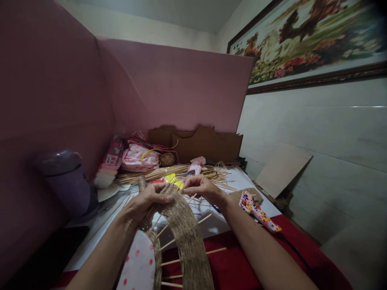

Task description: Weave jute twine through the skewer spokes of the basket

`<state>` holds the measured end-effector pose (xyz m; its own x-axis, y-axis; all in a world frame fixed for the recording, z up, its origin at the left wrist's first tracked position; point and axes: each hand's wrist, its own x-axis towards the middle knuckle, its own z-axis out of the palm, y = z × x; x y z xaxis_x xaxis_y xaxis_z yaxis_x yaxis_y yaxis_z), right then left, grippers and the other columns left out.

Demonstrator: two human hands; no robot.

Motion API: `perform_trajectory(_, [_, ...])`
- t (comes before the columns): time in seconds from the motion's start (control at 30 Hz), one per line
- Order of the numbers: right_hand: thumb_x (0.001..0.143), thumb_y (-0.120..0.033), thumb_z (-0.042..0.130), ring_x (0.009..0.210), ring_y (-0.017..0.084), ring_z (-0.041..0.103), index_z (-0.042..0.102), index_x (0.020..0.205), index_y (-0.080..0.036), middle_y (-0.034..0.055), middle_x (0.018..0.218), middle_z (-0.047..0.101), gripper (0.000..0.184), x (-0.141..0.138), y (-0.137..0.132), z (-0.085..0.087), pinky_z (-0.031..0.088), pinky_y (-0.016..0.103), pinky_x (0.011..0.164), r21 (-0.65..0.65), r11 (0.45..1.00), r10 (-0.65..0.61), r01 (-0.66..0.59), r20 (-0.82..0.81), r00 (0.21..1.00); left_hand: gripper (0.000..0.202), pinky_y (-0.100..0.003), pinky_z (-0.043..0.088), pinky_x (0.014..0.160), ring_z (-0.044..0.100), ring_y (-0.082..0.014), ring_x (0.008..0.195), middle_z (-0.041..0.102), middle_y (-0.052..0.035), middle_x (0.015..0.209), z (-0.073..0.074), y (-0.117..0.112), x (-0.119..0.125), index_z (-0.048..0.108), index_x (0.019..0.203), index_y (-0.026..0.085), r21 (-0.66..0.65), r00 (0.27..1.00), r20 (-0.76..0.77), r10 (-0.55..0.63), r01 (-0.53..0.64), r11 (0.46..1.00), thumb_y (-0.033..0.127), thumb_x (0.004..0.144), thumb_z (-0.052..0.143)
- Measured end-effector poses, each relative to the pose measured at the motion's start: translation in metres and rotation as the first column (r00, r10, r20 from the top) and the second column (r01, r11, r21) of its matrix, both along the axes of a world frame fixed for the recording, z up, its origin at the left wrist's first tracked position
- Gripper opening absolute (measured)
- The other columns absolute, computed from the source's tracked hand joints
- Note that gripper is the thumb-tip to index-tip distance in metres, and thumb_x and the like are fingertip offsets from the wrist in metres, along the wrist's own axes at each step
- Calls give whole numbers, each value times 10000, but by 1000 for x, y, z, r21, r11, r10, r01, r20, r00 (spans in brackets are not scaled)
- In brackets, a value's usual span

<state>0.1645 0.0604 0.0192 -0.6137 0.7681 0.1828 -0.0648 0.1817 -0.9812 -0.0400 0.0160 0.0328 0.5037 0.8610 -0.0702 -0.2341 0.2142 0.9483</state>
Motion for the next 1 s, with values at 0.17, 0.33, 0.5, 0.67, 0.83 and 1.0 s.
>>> perform_trajectory(0.17, [643,-351,734,457,47,319,634,676,-144,-44,548,503,233,1,0,1,200,201,430,1,1000,-21,21,17,1000,247,-240,481,621,626,-152,647,656,-60,739,-1,1,0,664,809,108,-4,1000,-2,6,-6,1000,120,575,742])
perform_trajectory(0.33, [634,-339,732,450,45,310,627,670,-139,-45,535,496,228,1,2,0,184,205,429,12,998,-69,69,0,998,251,-234,485,612,629,-154,643,650,-59,727,-1,1,-1,659,802,102,-11,1000,0,20,-20,1000,114,567,748])
perform_trajectory(0.5, [636,-315,718,432,40,304,621,656,-133,-56,495,461,207,0,5,-2,167,202,415,-8,997,-82,81,-54,995,283,-243,494,623,634,-157,653,661,-64,761,1,-1,0,655,851,104,-1,1000,-5,22,-22,1000,107,581,737])
perform_trajectory(0.67, [633,-294,717,423,39,303,622,673,-131,-59,493,462,193,1,9,-5,156,204,411,-15,997,-71,70,-65,995,322,-224,488,621,629,-142,652,662,-63,775,-3,1,0,651,906,101,23,1000,-10,6,-6,1000,106,595,734])
perform_trajectory(0.83, [651,-295,714,426,41,311,626,657,-130,-57,483,467,187,2,10,-6,174,207,425,15,999,-49,49,5,999,430,-238,491,656,636,-153,705,654,-36,793,-8,5,-1,621,990,145,25,998,37,46,-47,999,63,582,733])
perform_trajectory(1.0, [662,-301,704,433,43,312,635,659,-126,-56,487,469,189,2,9,-6,181,213,438,43,999,-16,15,31,999,379,-242,488,657,634,-155,705,662,-63,827,-9,5,-2,619,949,126,25,999,46,14,-16,1000,65,590,727])
